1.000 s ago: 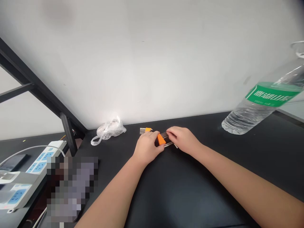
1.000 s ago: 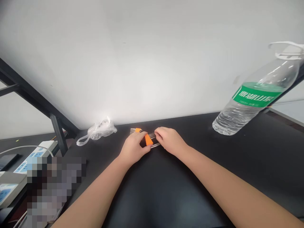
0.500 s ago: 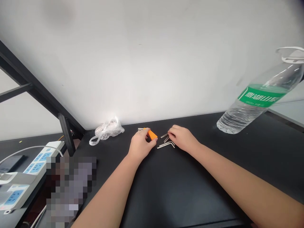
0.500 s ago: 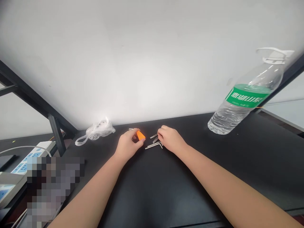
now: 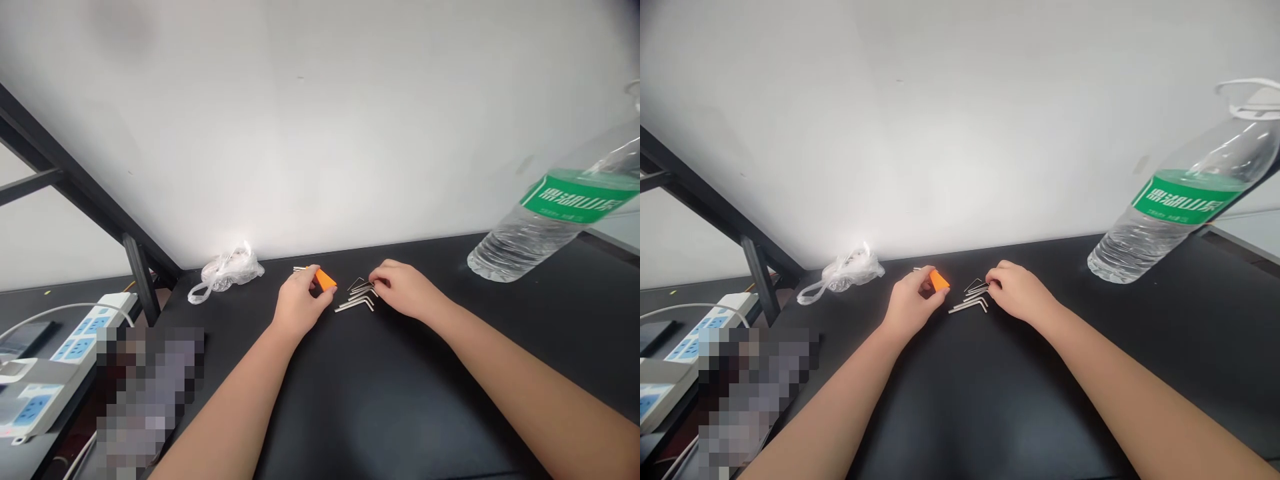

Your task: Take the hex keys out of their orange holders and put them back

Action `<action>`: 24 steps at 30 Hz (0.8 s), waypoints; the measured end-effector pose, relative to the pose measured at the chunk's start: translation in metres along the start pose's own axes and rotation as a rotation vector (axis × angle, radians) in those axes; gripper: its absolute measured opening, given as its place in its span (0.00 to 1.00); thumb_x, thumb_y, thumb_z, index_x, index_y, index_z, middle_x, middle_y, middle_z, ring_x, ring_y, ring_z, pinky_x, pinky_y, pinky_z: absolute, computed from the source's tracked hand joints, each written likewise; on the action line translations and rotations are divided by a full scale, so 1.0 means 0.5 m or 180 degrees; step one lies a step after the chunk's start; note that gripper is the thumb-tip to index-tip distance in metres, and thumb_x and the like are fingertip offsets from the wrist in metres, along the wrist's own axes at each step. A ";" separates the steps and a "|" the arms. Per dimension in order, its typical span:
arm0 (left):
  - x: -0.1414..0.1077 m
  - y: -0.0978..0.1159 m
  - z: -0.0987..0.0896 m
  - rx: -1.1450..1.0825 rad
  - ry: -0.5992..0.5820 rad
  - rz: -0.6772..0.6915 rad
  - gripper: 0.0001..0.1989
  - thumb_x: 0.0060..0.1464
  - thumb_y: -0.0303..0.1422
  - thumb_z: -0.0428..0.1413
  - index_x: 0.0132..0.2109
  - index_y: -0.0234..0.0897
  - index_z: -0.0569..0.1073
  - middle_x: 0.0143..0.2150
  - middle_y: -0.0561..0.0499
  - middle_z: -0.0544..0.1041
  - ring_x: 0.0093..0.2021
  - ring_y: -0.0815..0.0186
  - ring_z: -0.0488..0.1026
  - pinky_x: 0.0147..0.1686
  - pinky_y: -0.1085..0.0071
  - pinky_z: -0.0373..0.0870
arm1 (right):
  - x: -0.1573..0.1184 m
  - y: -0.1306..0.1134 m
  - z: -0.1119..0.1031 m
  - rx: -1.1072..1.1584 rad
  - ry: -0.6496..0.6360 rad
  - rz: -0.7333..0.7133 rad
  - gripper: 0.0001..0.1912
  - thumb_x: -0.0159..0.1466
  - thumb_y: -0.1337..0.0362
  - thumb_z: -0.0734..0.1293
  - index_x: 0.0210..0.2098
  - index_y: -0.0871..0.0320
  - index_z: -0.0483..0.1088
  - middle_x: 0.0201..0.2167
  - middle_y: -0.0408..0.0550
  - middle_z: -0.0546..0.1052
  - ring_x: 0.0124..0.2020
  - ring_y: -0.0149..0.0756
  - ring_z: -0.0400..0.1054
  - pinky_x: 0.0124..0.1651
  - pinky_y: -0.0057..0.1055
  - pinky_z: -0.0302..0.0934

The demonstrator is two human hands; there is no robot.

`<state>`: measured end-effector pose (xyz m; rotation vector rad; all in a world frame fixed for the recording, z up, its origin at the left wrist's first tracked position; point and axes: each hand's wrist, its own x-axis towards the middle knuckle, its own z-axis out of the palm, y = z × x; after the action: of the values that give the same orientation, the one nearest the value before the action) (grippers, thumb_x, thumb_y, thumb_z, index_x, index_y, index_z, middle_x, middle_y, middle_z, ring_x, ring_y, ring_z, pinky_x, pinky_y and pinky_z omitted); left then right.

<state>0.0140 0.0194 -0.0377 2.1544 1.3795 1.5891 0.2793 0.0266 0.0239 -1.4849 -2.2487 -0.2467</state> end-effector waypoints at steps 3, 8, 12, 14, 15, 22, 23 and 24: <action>-0.001 0.000 0.002 -0.0050 0.0004 -0.0017 0.24 0.57 0.43 0.63 0.58 0.42 0.75 0.42 0.51 0.81 0.42 0.63 0.78 0.44 0.66 0.75 | 0.003 0.008 -0.010 0.0117 0.0011 0.0041 0.15 0.67 0.62 0.63 0.50 0.50 0.77 0.48 0.48 0.77 0.41 0.39 0.74 0.46 0.36 0.68; -0.001 0.000 0.004 -0.0071 0.0010 -0.0045 0.25 0.57 0.43 0.64 0.59 0.41 0.75 0.42 0.50 0.81 0.42 0.62 0.78 0.44 0.66 0.75 | 0.007 0.014 -0.019 0.0201 -0.0257 0.0023 0.11 0.66 0.64 0.63 0.41 0.52 0.79 0.42 0.47 0.78 0.38 0.37 0.73 0.42 0.35 0.67; -0.001 0.000 0.004 -0.0062 -0.0019 0.0019 0.25 0.57 0.43 0.64 0.59 0.41 0.75 0.43 0.50 0.81 0.42 0.63 0.77 0.44 0.66 0.75 | 0.003 0.001 -0.021 0.0226 -0.0387 -0.0117 0.10 0.65 0.66 0.63 0.37 0.52 0.77 0.43 0.46 0.77 0.37 0.36 0.72 0.41 0.34 0.67; -0.001 0.001 0.003 -0.0057 -0.0027 0.0016 0.24 0.57 0.43 0.63 0.59 0.42 0.75 0.43 0.50 0.81 0.42 0.63 0.77 0.44 0.66 0.75 | 0.000 -0.007 -0.025 0.0173 -0.0476 -0.0172 0.09 0.64 0.66 0.63 0.36 0.53 0.76 0.43 0.46 0.76 0.36 0.35 0.72 0.40 0.34 0.66; -0.002 0.001 0.003 -0.0052 -0.0025 0.0013 0.24 0.57 0.43 0.64 0.59 0.42 0.75 0.43 0.50 0.81 0.42 0.63 0.77 0.44 0.66 0.75 | -0.002 -0.010 -0.027 0.0153 -0.0519 -0.0186 0.09 0.64 0.66 0.63 0.36 0.53 0.76 0.43 0.46 0.76 0.36 0.35 0.72 0.40 0.34 0.66; -0.004 0.002 0.005 -0.0038 -0.0015 0.0037 0.24 0.58 0.43 0.63 0.59 0.43 0.75 0.44 0.50 0.81 0.42 0.63 0.78 0.45 0.65 0.75 | -0.007 -0.020 -0.033 0.0209 -0.0742 -0.0356 0.11 0.67 0.65 0.62 0.42 0.51 0.77 0.44 0.47 0.75 0.37 0.37 0.72 0.41 0.35 0.65; -0.004 0.002 0.006 -0.0035 -0.0016 0.0045 0.24 0.58 0.43 0.63 0.59 0.43 0.75 0.44 0.50 0.81 0.42 0.63 0.78 0.46 0.65 0.75 | -0.007 -0.021 -0.032 0.0209 -0.0721 -0.0356 0.11 0.67 0.65 0.62 0.41 0.52 0.76 0.43 0.47 0.75 0.37 0.37 0.72 0.41 0.35 0.65; -0.004 0.002 0.006 -0.0036 -0.0017 0.0053 0.24 0.58 0.43 0.63 0.59 0.43 0.75 0.44 0.50 0.81 0.42 0.63 0.78 0.45 0.65 0.75 | -0.006 -0.022 -0.030 0.0205 -0.0688 -0.0353 0.10 0.68 0.65 0.61 0.40 0.52 0.76 0.43 0.47 0.75 0.37 0.37 0.71 0.41 0.35 0.65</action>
<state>0.0169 0.0183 -0.0396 2.1678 1.3514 1.5919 0.2739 0.0138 0.0367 -1.4142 -2.4881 -0.0474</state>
